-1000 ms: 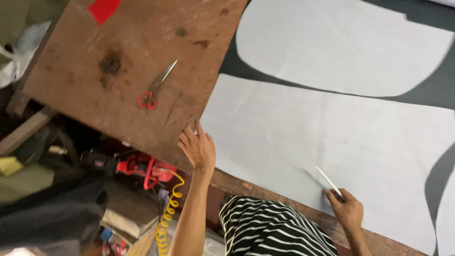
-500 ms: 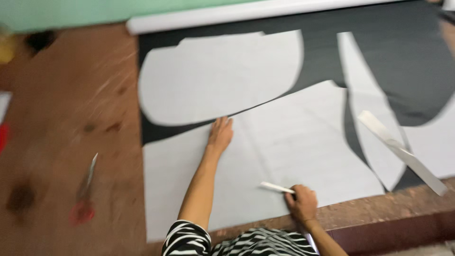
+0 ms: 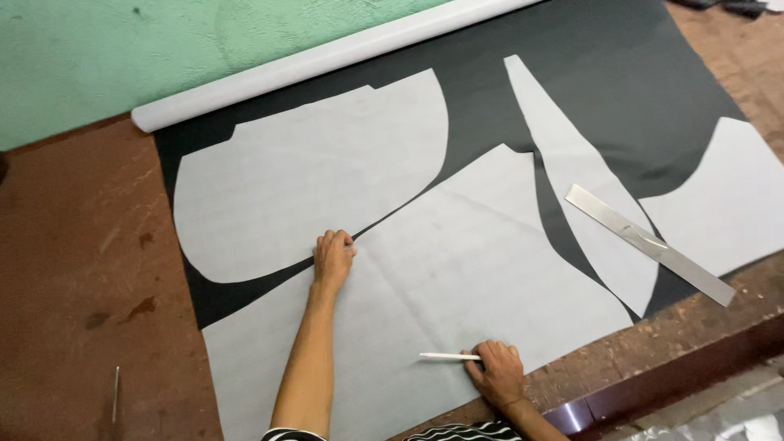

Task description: The person cuts curved white pattern pieces out of a large sheet of black material on a work table using red-handled shears, holding the material flat with one hand. They use a steel ruler and a white marking pencil to mark and align the material, then fold the cut black sheet over at the end.

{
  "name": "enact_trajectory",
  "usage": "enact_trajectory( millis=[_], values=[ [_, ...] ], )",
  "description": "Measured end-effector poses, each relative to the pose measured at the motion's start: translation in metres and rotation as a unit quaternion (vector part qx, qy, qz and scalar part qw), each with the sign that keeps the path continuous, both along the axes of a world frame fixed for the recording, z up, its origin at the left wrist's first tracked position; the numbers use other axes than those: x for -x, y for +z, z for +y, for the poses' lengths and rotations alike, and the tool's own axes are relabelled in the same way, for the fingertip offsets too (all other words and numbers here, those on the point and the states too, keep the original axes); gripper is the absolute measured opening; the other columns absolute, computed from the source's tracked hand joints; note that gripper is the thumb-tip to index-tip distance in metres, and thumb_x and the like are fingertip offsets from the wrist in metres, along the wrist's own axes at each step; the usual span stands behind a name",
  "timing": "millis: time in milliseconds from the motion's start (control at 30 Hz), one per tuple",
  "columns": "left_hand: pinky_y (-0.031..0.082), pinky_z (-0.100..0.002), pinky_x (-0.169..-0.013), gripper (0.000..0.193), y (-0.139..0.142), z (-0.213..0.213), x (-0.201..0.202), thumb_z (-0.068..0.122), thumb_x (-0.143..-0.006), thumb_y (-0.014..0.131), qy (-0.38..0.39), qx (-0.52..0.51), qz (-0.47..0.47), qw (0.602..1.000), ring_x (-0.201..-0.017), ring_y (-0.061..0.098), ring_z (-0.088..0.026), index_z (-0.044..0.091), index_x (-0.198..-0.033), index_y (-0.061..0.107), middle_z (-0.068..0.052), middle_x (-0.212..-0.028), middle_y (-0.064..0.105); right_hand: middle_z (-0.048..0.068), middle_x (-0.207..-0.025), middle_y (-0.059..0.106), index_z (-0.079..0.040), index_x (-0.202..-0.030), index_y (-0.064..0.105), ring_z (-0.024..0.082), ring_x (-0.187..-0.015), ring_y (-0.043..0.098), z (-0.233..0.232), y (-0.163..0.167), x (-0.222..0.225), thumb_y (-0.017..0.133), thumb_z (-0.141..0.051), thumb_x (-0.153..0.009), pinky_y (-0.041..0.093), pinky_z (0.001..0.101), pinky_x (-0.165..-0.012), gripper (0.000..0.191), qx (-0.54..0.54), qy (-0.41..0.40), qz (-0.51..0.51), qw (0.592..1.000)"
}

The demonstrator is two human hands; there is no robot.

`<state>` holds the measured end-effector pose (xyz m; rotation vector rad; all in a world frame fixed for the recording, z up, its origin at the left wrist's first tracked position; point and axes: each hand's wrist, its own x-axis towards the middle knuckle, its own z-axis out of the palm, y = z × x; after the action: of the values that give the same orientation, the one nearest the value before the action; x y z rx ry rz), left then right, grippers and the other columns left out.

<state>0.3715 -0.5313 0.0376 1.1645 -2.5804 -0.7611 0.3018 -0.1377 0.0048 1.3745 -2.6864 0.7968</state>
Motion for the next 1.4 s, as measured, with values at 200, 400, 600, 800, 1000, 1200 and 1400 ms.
enact_trajectory(
  millis=[200,400,600,800,1000,1200,1400],
  values=[
    [0.046,-0.048,-0.089,0.014,-0.024,0.005,-0.008,0.007,-0.086,0.072,-0.053,0.100,0.036,0.993,-0.103,0.057,-0.032,0.009,-0.098,0.065,-0.008,-0.103,0.064,0.000,-0.068,0.055,-0.015,-0.074,0.060,0.021,-0.064,0.052,-0.002,-0.005,0.002,0.078,-0.031,-0.078,0.036,0.0397,-0.062,0.025,-0.006,-0.001,-0.011,1.000],
    [0.045,-0.047,-0.082,0.038,-0.039,0.045,-0.026,0.012,-0.088,0.063,-0.101,0.238,-0.018,0.966,-0.098,0.056,-0.029,0.014,-0.126,0.067,-0.008,-0.101,0.059,0.000,-0.068,0.055,-0.016,-0.074,0.061,0.022,-0.066,0.053,-0.005,-0.012,0.000,0.079,-0.032,-0.078,0.037,0.0404,-0.064,0.024,-0.011,0.000,-0.013,1.000],
    [0.043,-0.046,-0.080,0.047,-0.044,0.088,-0.039,0.009,-0.092,0.058,-0.098,0.264,-0.052,0.958,-0.095,0.053,-0.027,0.022,-0.137,0.062,-0.007,-0.103,0.056,0.001,-0.069,0.055,-0.015,-0.074,0.061,0.022,-0.067,0.053,-0.009,-0.013,-0.006,0.079,-0.031,-0.079,0.038,0.0409,-0.066,0.025,-0.014,-0.001,-0.002,1.000],
    [0.043,-0.045,-0.081,0.058,-0.055,0.109,-0.048,0.005,-0.090,0.058,-0.093,0.262,-0.062,0.959,-0.094,0.052,-0.025,0.023,-0.145,0.058,-0.006,-0.104,0.056,-0.001,-0.070,0.058,-0.015,-0.074,0.062,0.021,-0.067,0.054,-0.009,-0.013,-0.009,0.079,-0.031,-0.080,0.038,0.0406,-0.066,0.024,-0.011,-0.001,-0.012,1.000],
    [0.042,-0.046,-0.085,0.052,-0.052,0.107,-0.042,0.007,-0.095,0.058,-0.066,0.262,-0.075,0.960,-0.095,0.052,-0.027,0.023,-0.145,0.058,-0.008,-0.103,0.055,0.000,-0.069,0.057,-0.015,-0.074,0.063,0.022,-0.067,0.055,-0.010,-0.013,-0.010,0.079,-0.030,-0.081,0.039,0.0408,-0.067,0.024,-0.025,-0.007,-0.014,1.000],
    [0.041,-0.054,-0.100,0.050,-0.036,0.076,-0.029,0.010,-0.091,0.059,-0.017,0.269,-0.087,0.959,-0.108,0.053,-0.029,0.020,-0.140,0.060,-0.010,-0.116,0.057,0.003,-0.068,0.063,-0.012,-0.080,0.070,0.023,-0.067,0.058,-0.017,0.004,-0.014,0.077,-0.029,-0.082,0.043,0.0398,-0.069,0.019,-0.077,-0.044,-0.096,0.991],
    [0.036,-0.061,-0.107,0.044,-0.036,0.055,-0.010,0.012,-0.094,0.057,0.011,0.268,-0.104,0.958,-0.116,0.053,-0.031,0.020,-0.137,0.061,-0.011,-0.122,0.057,0.012,-0.061,0.063,-0.007,-0.104,0.076,0.020,-0.052,0.054,-0.072,0.020,0.063,0.064,-0.028,-0.100,0.042,0.0370,-0.050,0.025,-0.004,-0.132,-0.214,0.968]
  ],
)
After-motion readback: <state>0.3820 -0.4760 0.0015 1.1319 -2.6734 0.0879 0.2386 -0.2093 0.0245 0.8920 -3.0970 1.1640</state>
